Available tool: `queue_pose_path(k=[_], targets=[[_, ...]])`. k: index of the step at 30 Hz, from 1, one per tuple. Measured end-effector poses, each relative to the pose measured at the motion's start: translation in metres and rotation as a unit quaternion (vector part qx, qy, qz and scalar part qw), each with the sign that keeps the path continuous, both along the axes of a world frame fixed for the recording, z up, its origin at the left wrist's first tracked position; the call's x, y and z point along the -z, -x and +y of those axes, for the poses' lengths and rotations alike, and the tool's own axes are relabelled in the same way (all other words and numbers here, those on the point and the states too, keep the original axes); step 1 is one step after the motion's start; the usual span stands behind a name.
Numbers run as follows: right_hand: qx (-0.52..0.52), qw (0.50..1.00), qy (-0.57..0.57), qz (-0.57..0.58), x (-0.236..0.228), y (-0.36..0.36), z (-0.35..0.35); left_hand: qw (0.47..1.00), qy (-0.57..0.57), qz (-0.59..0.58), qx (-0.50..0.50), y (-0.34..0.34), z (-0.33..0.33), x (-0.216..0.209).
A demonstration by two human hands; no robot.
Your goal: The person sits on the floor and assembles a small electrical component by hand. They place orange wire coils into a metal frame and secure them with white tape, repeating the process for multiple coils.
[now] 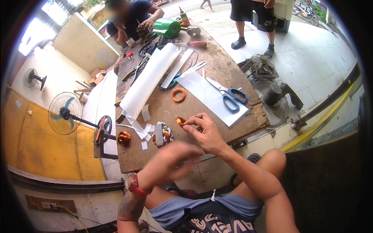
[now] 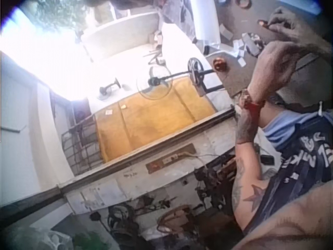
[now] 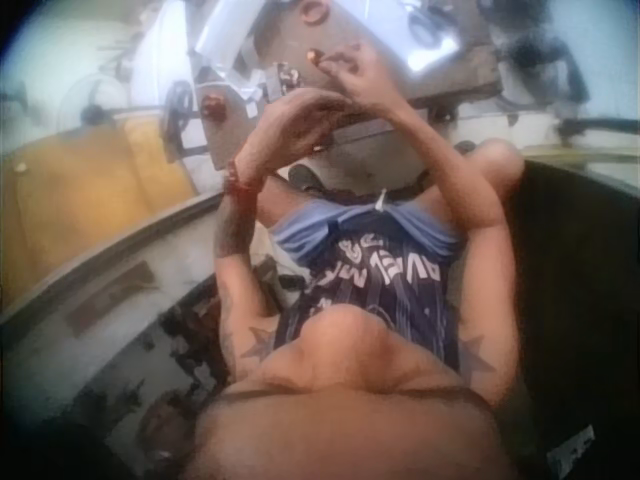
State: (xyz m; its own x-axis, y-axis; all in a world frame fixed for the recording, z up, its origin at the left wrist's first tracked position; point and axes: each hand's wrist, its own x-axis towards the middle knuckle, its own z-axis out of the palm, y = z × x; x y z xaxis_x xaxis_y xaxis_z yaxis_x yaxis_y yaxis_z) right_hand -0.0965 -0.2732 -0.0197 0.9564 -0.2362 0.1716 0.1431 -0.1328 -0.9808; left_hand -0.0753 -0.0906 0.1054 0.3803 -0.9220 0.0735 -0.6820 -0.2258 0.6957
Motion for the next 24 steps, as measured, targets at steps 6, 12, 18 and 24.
queue_pose_path(k=[6,12,18,24], targets=[[-0.031,0.998,-0.049,0.033,-0.005,0.001,-0.002,0.948,0.006,-0.291,-0.128,-0.071,0.002,0.020],[-0.064,0.990,-0.118,0.048,-0.013,0.002,-0.003,0.938,-0.027,-0.333,-0.091,-0.087,0.000,0.028],[-0.092,0.983,-0.141,0.072,-0.020,0.005,-0.004,0.947,0.002,-0.307,-0.097,-0.095,0.002,0.029],[-0.117,0.983,-0.103,0.095,-0.023,-0.003,-0.004,0.923,0.029,-0.383,-0.002,-0.098,0.002,0.027]])
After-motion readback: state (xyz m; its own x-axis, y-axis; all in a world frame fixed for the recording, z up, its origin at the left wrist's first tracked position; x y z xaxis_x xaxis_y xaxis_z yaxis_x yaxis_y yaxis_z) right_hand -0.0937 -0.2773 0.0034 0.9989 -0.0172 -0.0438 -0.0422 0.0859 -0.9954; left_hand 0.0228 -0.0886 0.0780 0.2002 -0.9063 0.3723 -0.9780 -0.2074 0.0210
